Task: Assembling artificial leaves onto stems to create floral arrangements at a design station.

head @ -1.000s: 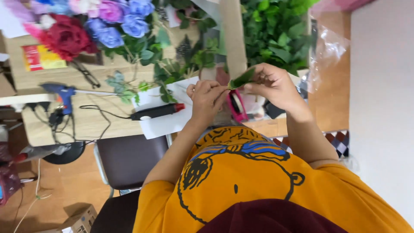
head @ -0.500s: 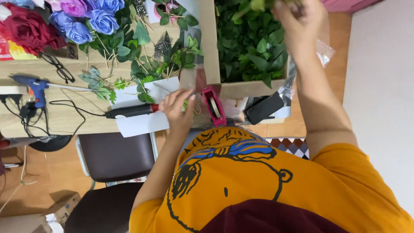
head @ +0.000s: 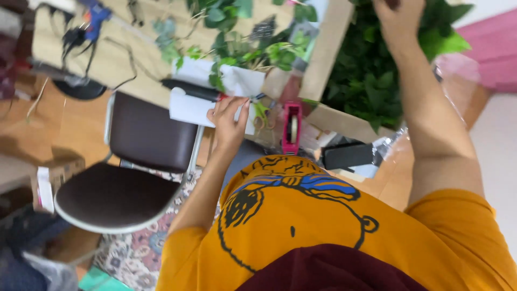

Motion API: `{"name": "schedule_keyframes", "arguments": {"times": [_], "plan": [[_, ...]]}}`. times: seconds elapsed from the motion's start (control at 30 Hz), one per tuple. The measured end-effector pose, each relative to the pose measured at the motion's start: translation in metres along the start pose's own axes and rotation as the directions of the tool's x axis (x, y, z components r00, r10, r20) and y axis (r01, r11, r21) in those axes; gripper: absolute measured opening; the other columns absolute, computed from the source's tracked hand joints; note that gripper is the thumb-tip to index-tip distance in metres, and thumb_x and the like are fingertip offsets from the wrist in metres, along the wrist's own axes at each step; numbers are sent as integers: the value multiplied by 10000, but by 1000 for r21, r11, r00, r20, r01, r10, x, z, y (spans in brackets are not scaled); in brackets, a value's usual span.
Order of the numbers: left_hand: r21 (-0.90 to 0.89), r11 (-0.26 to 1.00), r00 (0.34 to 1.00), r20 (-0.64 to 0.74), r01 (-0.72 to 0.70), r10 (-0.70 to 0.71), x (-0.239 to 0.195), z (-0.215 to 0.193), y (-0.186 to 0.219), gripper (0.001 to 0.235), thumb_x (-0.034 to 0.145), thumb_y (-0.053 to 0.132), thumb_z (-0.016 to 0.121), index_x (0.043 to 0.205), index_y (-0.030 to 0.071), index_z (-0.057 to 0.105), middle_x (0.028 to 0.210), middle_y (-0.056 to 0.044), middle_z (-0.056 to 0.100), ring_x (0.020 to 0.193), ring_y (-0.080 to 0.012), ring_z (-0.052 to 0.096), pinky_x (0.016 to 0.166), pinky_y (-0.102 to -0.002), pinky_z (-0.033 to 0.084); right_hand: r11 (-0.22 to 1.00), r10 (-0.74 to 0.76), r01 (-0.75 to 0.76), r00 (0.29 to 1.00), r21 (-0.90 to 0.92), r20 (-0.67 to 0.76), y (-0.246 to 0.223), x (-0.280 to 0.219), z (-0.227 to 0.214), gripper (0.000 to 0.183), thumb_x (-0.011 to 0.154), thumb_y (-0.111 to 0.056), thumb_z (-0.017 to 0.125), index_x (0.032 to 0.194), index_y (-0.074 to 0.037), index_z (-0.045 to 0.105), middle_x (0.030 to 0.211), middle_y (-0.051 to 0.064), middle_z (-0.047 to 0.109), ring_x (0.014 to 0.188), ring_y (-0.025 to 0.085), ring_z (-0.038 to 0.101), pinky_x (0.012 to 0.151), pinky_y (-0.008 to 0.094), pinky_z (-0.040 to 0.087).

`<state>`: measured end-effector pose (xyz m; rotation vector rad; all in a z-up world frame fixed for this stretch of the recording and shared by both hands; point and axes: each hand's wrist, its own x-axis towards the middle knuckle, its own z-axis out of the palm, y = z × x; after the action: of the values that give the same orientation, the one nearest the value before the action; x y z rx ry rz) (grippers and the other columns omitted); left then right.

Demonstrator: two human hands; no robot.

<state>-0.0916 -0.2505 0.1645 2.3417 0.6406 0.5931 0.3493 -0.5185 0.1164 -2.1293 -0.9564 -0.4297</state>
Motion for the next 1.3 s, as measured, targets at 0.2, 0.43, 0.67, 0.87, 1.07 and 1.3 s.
{"name": "schedule_keyframes", "arguments": {"times": [0.2,0.43,0.67,0.87,1.07,1.3], "plan": [[128,971,977,47,200,-207,46,41,-124,230,852,306,701,1074,283,757,1149,68,699,1089,-236,591,900,-467,272,989,-105,133,938,-63,330,-54,11,-42,519,907,-52,943,1246,78,572,1110,219,596,874,350,687,712,407,538],[467,883,995,-98,39,8,166,59,-253,262,768,101,737,962,264,805,1148,-47,701,944,-325,570,796,-507,350,991,-6,30,982,-127,190,-197,0,-101,727,971,267,903,1528,96,467,1469,298,444,1098,423,587,723,432,486],[688,618,786,593,-380,-176,221,61,-287,252,841,128,690,1077,172,766,1398,-147,557,1324,-388,402,1166,-653,94,966,243,-245,970,78,27,-283,-38,-94,380,1096,110,663,1424,38,484,1527,303,418,1150,340,526,917,420,476],[582,571,714,700,-579,12,233,36,-274,480,701,50,835,1145,213,753,1386,-97,596,1336,-338,454,1179,-643,110,919,360,-350,933,183,-19,-317,-59,-71,320,1102,122,610,1386,36,488,1510,255,420,1158,266,515,957,377,458],[424,760,816,528,-493,234,236,-16,-251,416,692,20,877,1069,166,783,1296,-49,682,1300,-325,510,1177,-596,191,937,312,-298,949,184,-53,-338,-49,-47,297,1092,67,641,1360,35,517,1462,252,457,1147,284,541,968,394,465],[-10,955,953,-76,-296,295,220,-41,-196,216,807,154,860,977,232,751,995,48,789,1172,-270,613,1116,-589,88,895,338,-347,937,281,82,-378,-17,10,202,1042,2,626,1243,-10,622,1289,161,632,1063,218,580,974,367,508]]}}
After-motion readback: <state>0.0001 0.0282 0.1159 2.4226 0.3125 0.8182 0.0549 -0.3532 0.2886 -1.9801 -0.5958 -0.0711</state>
